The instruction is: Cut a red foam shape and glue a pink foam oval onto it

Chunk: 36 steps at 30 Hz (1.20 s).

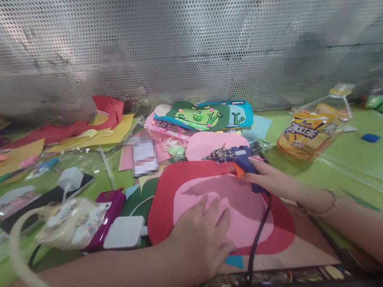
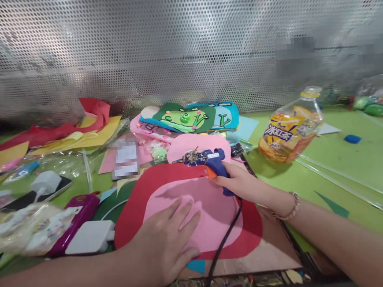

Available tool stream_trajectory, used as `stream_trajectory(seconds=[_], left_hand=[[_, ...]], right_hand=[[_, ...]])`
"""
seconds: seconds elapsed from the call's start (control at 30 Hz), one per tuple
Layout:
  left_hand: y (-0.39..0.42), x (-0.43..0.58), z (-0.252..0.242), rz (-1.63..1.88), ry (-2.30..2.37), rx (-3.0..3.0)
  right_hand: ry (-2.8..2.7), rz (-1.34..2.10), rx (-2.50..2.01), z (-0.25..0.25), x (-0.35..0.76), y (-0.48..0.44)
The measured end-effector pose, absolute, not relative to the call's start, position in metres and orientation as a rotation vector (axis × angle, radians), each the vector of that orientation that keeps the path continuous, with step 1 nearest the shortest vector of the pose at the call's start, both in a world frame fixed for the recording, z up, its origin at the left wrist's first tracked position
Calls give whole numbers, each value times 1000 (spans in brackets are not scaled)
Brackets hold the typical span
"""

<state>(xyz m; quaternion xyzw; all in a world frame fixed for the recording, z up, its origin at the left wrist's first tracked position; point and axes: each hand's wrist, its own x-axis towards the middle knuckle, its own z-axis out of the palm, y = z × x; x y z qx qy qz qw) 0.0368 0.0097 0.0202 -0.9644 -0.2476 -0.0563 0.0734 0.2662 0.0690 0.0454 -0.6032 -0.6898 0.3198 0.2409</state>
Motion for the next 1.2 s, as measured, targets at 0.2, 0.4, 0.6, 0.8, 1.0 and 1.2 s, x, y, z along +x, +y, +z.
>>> stream_trajectory(seconds=[0.2, 0.4, 0.6, 0.8, 1.0, 1.2], left_hand=[[11, 39, 19, -43, -1063, -2990], [11, 40, 20, 6, -1136, -3041], [12, 41, 24, 51, -1167, -3049], [11, 41, 26, 26, -1160, -3040], [12, 42, 27, 82, -1161, -3054], [13, 40, 23, 35, -1141, -3057]], right_hand=[[-2092, 573, -1671, 48, 263, 62], [-2098, 551, -1664, 46, 263, 62], [-2122, 214, -1618, 41, 264, 59], [-2062, 176, -1467, 41, 265, 56], [-2037, 211, -1368, 41, 259, 56], [-2109, 184, -1418, 42, 258, 49]])
